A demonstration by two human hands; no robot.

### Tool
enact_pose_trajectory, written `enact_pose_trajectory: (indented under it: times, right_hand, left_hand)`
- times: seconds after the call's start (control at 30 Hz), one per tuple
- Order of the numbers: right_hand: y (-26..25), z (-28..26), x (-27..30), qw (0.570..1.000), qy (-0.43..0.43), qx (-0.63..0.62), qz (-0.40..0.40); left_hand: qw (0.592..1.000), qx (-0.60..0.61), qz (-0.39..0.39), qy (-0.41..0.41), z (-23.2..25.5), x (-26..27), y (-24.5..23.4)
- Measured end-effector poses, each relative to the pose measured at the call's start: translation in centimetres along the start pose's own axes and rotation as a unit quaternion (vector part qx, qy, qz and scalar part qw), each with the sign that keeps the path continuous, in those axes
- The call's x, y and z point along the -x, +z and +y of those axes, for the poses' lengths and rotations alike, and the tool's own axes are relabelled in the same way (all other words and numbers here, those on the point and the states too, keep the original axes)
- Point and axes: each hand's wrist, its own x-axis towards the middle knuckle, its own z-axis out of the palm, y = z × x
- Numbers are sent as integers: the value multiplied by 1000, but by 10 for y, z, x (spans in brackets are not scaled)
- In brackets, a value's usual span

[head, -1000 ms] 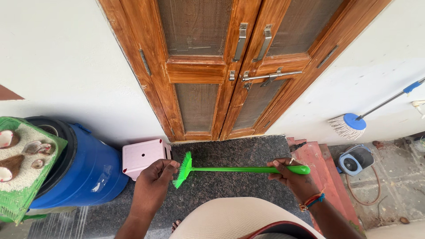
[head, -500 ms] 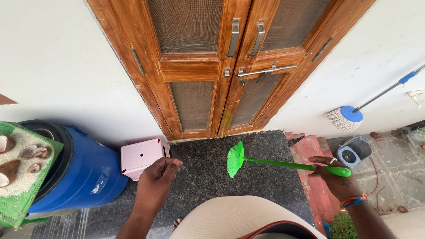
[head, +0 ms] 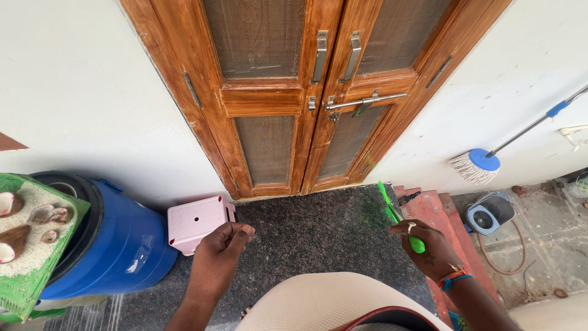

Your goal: The person sweeps the granite floor and steps near a door and various storage containers using a green plastic brush.

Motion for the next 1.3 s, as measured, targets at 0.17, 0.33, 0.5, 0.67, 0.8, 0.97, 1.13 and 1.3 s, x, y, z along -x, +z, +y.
enact_pose_trajectory:
  times: [0.17,0.33,0.5,0.67,0.8,0.97,1.13,1.3]
  right_hand:
    - [6,-41,-18,996,74,-55,12]
    - [-19,-75,-45,936,287,-204,5]
    - [-26,-74,-51,923,275,-271,11]
    - [14,-36,-38,844,356,-401,2]
    - [35,-20,-11,827,393,-403,-1]
    - [42,8,18,847,418,-326,-23]
    - [7,27,31,891,371,-261,20]
    - [-21,34,29,921,312,-221,74]
  left_hand:
    - [1000,4,6,0,-5,3,-2]
    - [1000,0,-1,-8,-8,5,-2]
    - [1000,9,-8,-2,-9,6,3]
    - [999,26,-26,11,-12,4,10]
    - [999,7,-40,0,-10,5,14]
    - [999,-3,-45,-4,-7,6,15]
    - [999,-19,-48,0,0,3,15]
    - [997,-30,-66,5,10,4,23]
